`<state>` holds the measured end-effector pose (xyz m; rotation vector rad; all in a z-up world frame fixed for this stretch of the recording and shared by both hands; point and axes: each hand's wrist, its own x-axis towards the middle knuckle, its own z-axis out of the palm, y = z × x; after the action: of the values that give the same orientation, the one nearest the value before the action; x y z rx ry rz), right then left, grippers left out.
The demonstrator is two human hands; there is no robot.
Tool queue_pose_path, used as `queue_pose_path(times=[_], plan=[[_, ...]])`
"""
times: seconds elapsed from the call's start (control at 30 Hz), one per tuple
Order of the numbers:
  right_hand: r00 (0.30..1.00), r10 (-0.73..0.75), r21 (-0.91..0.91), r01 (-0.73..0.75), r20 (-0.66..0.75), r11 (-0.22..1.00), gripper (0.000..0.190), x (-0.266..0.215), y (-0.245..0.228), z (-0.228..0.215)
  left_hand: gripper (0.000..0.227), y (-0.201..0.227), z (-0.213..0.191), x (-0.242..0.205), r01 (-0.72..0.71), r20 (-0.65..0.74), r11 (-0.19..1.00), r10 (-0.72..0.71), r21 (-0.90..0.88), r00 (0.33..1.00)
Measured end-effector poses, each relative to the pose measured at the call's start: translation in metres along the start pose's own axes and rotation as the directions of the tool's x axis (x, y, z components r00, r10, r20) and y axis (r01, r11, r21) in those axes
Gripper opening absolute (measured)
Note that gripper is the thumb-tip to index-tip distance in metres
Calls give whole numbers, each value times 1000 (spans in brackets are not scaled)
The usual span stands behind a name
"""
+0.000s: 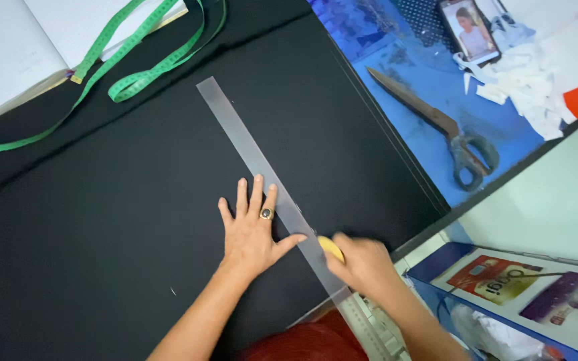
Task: The person uses a ruler and a yellow chalk-like marker to draw straight lines on a large piece of black fabric laid out on a table. They repeatedly reposition the ruler to create a grid of intersecting lines.
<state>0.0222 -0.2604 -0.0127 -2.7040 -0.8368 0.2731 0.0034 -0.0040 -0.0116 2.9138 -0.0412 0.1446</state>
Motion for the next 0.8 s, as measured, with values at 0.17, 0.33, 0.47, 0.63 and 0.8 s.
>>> queue_pose_path(times=[0.17, 0.33, 0.47, 0.63, 0.8], plan=[[852, 358, -93, -350, 381, 932, 35, -98, 21, -10, 116, 0, 1, 4, -1, 19, 1000, 0, 19, 1000], [750, 617, 275, -661, 238, 698, 30, -139, -2, -14, 116, -2, -1, -1, -17, 65, 999, 19, -31, 998], [641, 726, 744, -606, 247, 282, 28, -144, -27, 39, 86, -13, 1, -18, -75, -84, 992, 66, -104, 994], [594, 783, 890, -439, 183, 125, 31, -158, -59, 87, 71, -37, -9, -62, -110, -92, 980, 96, -168, 991], [741, 671, 942, -239, 20, 236, 22, -165, -75, 102, 75, -82, -36, -136, 171, -198, 977, -144, 129, 970]])
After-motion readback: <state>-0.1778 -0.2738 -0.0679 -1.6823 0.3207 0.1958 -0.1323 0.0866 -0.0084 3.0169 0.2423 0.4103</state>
